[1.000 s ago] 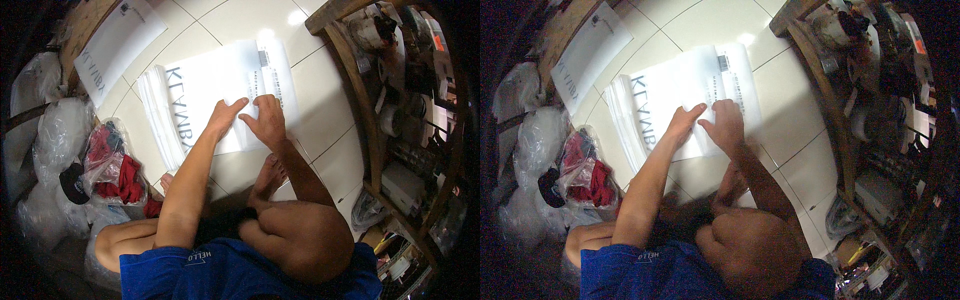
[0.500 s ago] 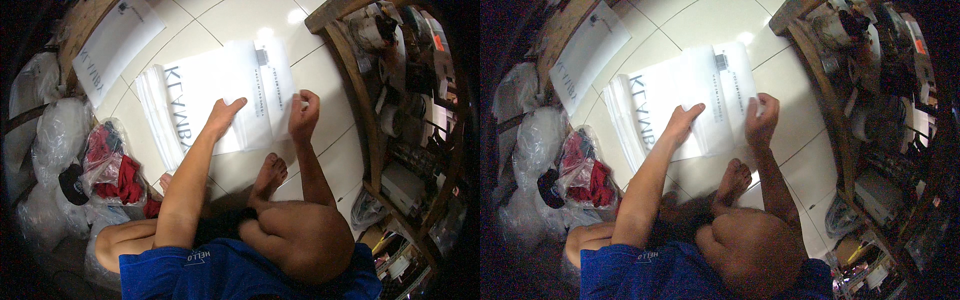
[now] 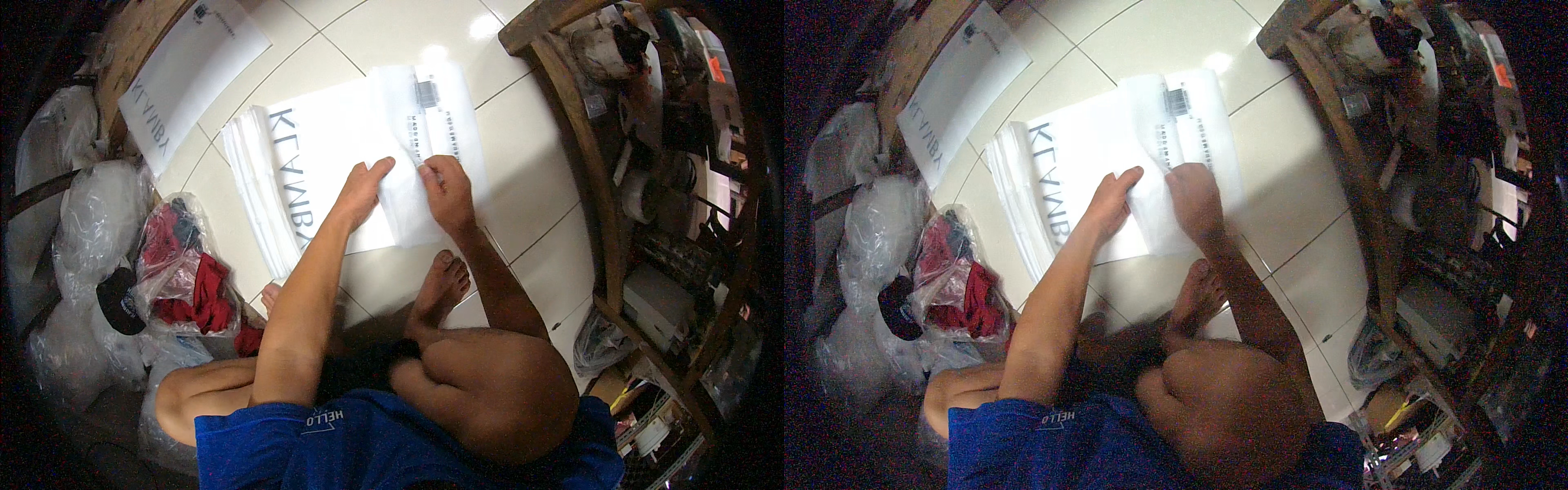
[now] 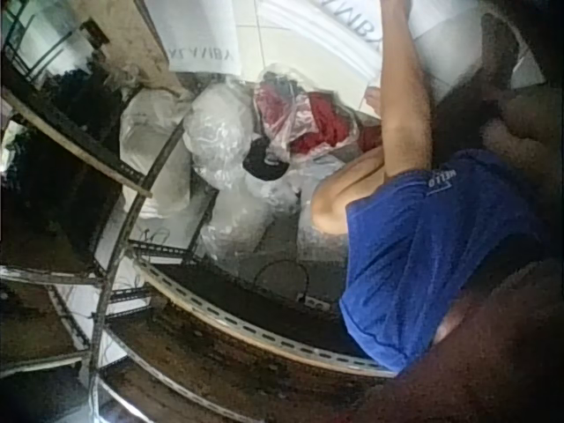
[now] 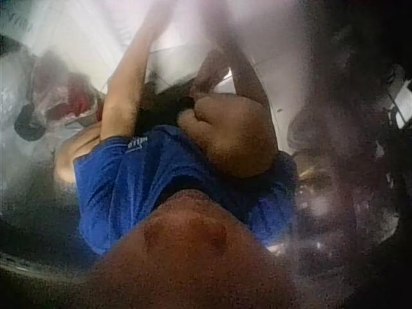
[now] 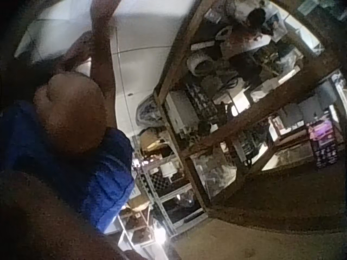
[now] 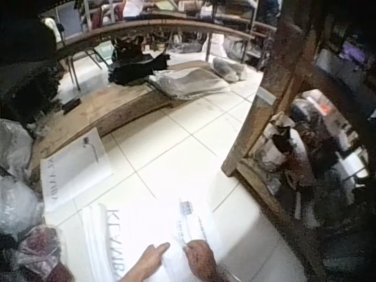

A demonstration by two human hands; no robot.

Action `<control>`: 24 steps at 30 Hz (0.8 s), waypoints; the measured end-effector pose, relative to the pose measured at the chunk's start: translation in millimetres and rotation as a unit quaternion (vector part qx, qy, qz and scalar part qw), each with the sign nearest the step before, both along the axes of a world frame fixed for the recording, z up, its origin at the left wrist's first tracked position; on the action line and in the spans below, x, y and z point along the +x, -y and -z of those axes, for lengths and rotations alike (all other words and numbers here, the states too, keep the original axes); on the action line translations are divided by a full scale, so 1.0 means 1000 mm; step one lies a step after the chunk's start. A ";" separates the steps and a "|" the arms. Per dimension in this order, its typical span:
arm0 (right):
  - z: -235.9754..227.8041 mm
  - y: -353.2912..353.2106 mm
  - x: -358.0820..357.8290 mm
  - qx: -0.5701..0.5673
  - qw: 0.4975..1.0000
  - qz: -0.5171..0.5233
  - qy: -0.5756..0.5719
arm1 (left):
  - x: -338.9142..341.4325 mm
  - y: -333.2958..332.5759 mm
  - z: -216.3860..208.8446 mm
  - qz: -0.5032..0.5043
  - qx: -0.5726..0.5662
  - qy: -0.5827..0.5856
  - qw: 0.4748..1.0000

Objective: The person sits on the floor and folds a stack of white poly mailers by hand. They align the edges, fold the mailers in half, and stack them neatly. The person occasionally moves the stack to a nearby table and back.

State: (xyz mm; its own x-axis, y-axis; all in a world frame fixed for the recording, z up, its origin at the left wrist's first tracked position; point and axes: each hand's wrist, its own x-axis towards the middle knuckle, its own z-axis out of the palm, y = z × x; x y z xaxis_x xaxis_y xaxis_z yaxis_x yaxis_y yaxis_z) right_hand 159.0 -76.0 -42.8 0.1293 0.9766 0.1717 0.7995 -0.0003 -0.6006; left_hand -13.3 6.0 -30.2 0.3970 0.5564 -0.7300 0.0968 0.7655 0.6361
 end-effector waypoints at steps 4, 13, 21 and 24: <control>-0.006 0.014 0.025 0.005 0.940 0.202 -0.275 | -0.001 0.002 0.013 -0.011 0.001 -0.022 1.000; -0.059 -0.005 -0.002 -0.020 0.994 0.045 -0.100 | 0.004 0.000 -0.014 -0.007 0.017 0.002 1.000; -0.040 -0.007 -0.021 -0.021 0.995 0.040 -0.090 | -0.001 -0.001 -0.013 -0.014 0.003 0.026 1.000; -0.019 -0.005 -0.009 -0.033 0.997 0.014 -0.075 | 0.004 -0.002 -0.022 -0.096 -0.066 0.113 0.987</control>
